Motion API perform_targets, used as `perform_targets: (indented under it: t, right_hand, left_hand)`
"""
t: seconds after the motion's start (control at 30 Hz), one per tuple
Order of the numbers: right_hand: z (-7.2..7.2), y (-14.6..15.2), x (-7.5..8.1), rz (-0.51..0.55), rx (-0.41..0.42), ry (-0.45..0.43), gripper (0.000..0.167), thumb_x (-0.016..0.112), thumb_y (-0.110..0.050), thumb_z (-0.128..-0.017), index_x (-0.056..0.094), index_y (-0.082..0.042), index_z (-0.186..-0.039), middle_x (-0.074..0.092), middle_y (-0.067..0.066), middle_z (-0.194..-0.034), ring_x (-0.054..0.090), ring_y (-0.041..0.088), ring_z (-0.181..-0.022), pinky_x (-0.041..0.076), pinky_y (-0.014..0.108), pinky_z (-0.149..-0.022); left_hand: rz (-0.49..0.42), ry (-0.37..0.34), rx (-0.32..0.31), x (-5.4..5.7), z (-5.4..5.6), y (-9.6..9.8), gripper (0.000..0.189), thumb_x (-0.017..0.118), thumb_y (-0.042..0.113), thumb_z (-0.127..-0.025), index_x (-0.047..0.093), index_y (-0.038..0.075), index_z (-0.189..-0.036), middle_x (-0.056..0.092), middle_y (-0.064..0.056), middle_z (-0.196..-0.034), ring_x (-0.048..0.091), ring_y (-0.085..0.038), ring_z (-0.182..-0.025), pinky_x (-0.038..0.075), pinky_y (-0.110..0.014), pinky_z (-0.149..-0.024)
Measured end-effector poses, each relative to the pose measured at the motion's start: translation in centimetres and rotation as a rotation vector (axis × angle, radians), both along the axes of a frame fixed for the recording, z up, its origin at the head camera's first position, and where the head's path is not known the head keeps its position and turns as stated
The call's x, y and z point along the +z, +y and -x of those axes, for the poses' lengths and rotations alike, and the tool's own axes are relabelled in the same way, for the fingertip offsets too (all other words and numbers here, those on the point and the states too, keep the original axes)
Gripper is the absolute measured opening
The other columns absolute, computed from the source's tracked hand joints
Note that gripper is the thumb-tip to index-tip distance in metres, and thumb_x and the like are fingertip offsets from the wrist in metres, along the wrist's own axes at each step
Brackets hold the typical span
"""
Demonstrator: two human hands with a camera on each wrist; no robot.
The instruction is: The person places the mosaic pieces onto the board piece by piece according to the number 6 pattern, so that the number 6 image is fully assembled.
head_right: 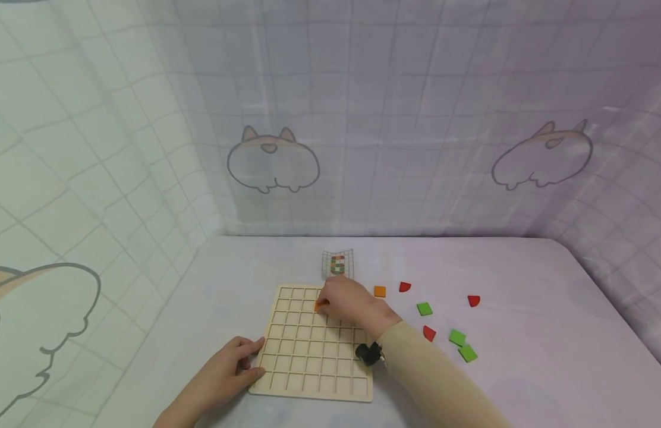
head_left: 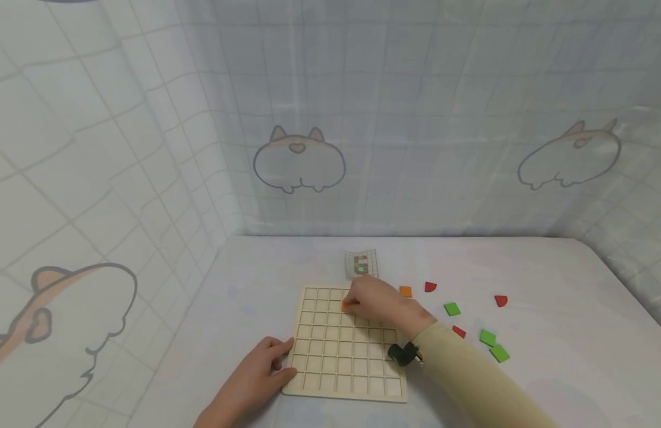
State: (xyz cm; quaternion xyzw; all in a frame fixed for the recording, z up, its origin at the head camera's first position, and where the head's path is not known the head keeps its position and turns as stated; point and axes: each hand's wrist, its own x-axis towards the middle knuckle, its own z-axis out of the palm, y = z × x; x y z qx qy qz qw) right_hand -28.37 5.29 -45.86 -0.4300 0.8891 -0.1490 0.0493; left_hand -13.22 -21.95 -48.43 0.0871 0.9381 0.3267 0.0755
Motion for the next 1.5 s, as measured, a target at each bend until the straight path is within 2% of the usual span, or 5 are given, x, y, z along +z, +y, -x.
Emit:
perform_targets:
  t: [0.37, 0.6, 0.87, 1.1, 1.5]
  right_hand:
    - [-0.8, 0.7, -0.1, -0.026, -0.022, 0.080, 0.012, 0.072, -0.029, -0.093, 0.076, -0.018, -0.097, 0.051, -0.011, -0.070, 0.046, 0.011, -0.069, 0.040, 0.029, -0.069]
    - [-1.8, 2.6, 0.2, 0.049, -0.126, 0.070, 0.032, 0.074, -0.026, -0.091, 0.073, -0.011, -0.119, 0.068, -0.002, -0.104, 0.060, 0.015, -0.098, 0.048, 0.032, -0.086]
    - [-2.5, 5.6, 1.6, 0.089, -0.263, -0.026, 0.033, 0.074, -0.029, -0.091, 0.073, -0.012, -0.119, 0.067, -0.002, -0.113, 0.057, 0.019, -0.111, 0.047, 0.036, -0.092]
    - [-3.3, 8.9, 2.3, 0.091, -0.305, 0.007, 0.032, 0.077, -0.025, -0.088, 0.074, -0.010, -0.116, 0.068, 0.000, -0.109, 0.060, 0.019, -0.104, 0.050, 0.037, -0.086]
    - [-4.7, 14.0, 1.2, 0.052, -0.428, -0.024, 0.032, 0.077, -0.027, -0.088, 0.074, -0.014, -0.117, 0.067, 0.001, -0.115, 0.057, 0.028, -0.116, 0.047, 0.047, -0.095]
  left_hand:
    - [-0.005, -0.010, -0.020, -0.2, 0.1, -0.1, 0.062, 0.078, 0.031, -0.086, 0.057, 0.004, -0.138, 0.047, 0.003, -0.098, 0.046, -0.007, -0.081, 0.039, -0.025, -0.066]
    - [-0.005, -0.002, -0.016, 0.1, 0.1, -0.1, 0.061, 0.078, 0.030, -0.086, 0.058, 0.002, -0.137, 0.048, 0.003, -0.098, 0.046, -0.008, -0.080, 0.039, -0.025, -0.066]
    - [0.010, 0.016, -0.002, 0.1, 0.0, -0.1, 0.061, 0.078, 0.031, -0.086, 0.058, 0.005, -0.138, 0.047, 0.005, -0.098, 0.046, -0.006, -0.080, 0.040, -0.025, -0.067]
    - [0.014, 0.008, 0.005, 0.0, 0.1, 0.0, 0.062, 0.078, 0.032, -0.086, 0.058, 0.006, -0.138, 0.047, 0.005, -0.097, 0.046, -0.007, -0.080, 0.039, -0.025, -0.067]
    - [-0.002, -0.006, 0.031, 0.3, 0.1, 0.2, 0.062, 0.080, 0.030, -0.084, 0.059, 0.006, -0.137, 0.048, 0.004, -0.096, 0.046, -0.009, -0.081, 0.040, -0.026, -0.068]
